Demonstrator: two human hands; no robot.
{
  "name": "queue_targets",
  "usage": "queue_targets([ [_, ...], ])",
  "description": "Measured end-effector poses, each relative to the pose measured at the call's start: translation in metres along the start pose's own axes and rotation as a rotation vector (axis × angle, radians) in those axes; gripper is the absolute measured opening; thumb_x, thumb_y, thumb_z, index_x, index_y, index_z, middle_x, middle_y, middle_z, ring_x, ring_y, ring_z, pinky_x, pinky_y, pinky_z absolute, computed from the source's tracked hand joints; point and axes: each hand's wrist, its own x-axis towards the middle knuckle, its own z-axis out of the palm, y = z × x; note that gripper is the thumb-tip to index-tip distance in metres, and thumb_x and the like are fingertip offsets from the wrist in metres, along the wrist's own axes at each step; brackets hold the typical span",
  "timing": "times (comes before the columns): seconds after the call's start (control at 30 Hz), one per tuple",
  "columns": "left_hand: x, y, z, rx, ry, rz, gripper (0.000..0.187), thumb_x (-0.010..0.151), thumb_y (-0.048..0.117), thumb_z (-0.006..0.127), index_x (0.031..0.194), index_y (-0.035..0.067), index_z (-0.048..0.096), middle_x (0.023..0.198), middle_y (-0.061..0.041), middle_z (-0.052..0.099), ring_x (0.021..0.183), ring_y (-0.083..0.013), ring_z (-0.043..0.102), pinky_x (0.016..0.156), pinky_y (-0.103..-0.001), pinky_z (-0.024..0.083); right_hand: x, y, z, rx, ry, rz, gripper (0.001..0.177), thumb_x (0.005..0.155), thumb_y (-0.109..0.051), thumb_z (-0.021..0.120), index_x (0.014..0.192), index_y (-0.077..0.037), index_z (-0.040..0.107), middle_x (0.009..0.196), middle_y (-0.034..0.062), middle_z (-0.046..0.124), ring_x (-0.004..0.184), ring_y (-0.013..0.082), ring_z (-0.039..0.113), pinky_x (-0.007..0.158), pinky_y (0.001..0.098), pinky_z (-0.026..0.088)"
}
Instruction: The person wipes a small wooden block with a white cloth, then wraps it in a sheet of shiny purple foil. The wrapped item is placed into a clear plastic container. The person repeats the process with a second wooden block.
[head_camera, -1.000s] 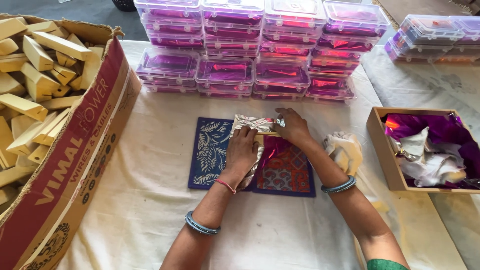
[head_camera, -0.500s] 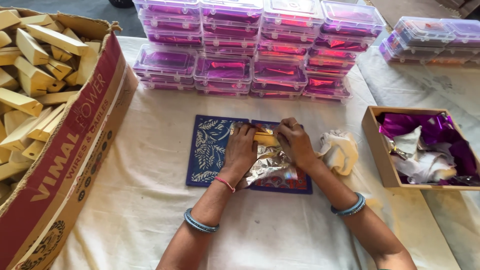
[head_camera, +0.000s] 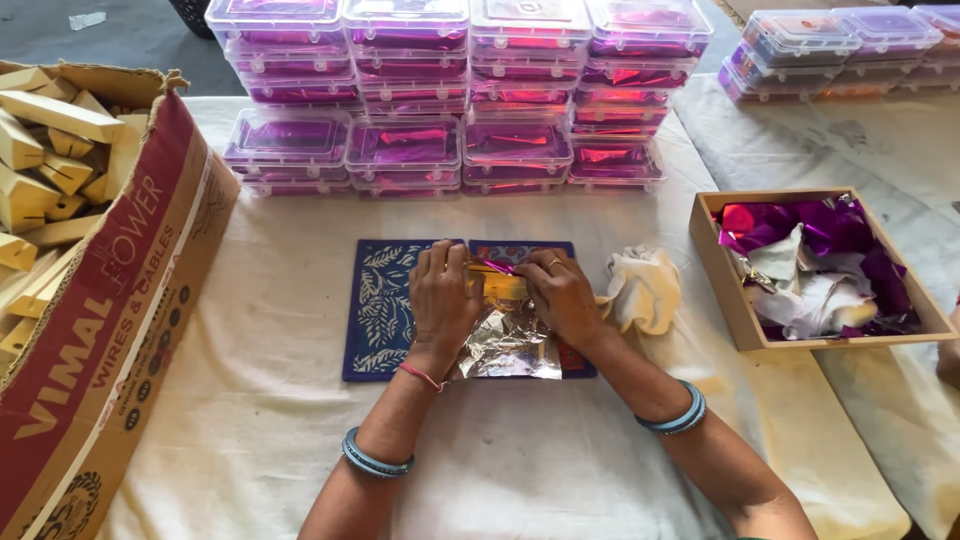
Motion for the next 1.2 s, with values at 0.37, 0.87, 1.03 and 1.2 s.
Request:
queue_targets([
  [0.37, -0.005, -0.007, 0.014, 0.087, -0.108, 0.054, 0.073, 0.081, 0.02, 0.076, 0.147, 0.006, 0.049, 0.137, -0.014, 0.052, 0.131, -0.0314, 0.047, 0.113, -0.048, 0.034, -0.004, 0.009, 0.007, 0.003, -0.041, 0.011, 0.025, 0.082, 0.0, 0.073, 0.107, -0.001, 0.072, 0.109, 0.013, 0.066, 0.106, 0.0347, 0.063, 0.094, 0.0442, 0.051],
  [0.87, -0.004, -0.002, 0.007, 0.197, -0.159, 0.054, 0.048, 0.091, 0.02, 0.067, 0.138, 0.01, 0.06, 0.141, -0.009, 0.051, 0.14, -0.0259, 0.042, 0.122, -0.056, 0.023, -0.003, 0.013, 0.007, 0.023, -0.081, -0.007, 0.03, 0.078, 0.001, 0.073, 0.108, 0.0, 0.07, 0.112, 0.0145, 0.064, 0.109, 0.0358, 0.06, 0.096, 0.0438, 0.05],
  [1.03, -0.006, -0.009, 0.018, 0.249, -0.077, 0.134, 0.059, 0.086, 0.019, 0.066, 0.144, 0.008, 0.057, 0.148, -0.011, 0.048, 0.145, -0.0275, 0.037, 0.121, -0.057, 0.018, -0.005, 0.016, 0.011, 0.021, -0.08, 0.0, 0.027, 0.081, 0.001, 0.073, 0.108, -0.001, 0.071, 0.111, 0.0139, 0.064, 0.109, 0.0352, 0.061, 0.096, 0.0435, 0.051],
  [1.2, -0.007, -0.012, 0.023, 0.234, -0.176, 0.075, 0.034, 0.088, 0.02, 0.068, 0.121, 0.009, 0.067, 0.147, -0.01, 0.049, 0.147, -0.0275, 0.036, 0.122, -0.059, 0.016, -0.005, 0.016, 0.01, 0.019, -0.097, 0.017, 0.031, 0.078, 0.001, 0.074, 0.109, -0.001, 0.071, 0.113, 0.0135, 0.064, 0.111, 0.0352, 0.06, 0.095, 0.0434, 0.052],
])
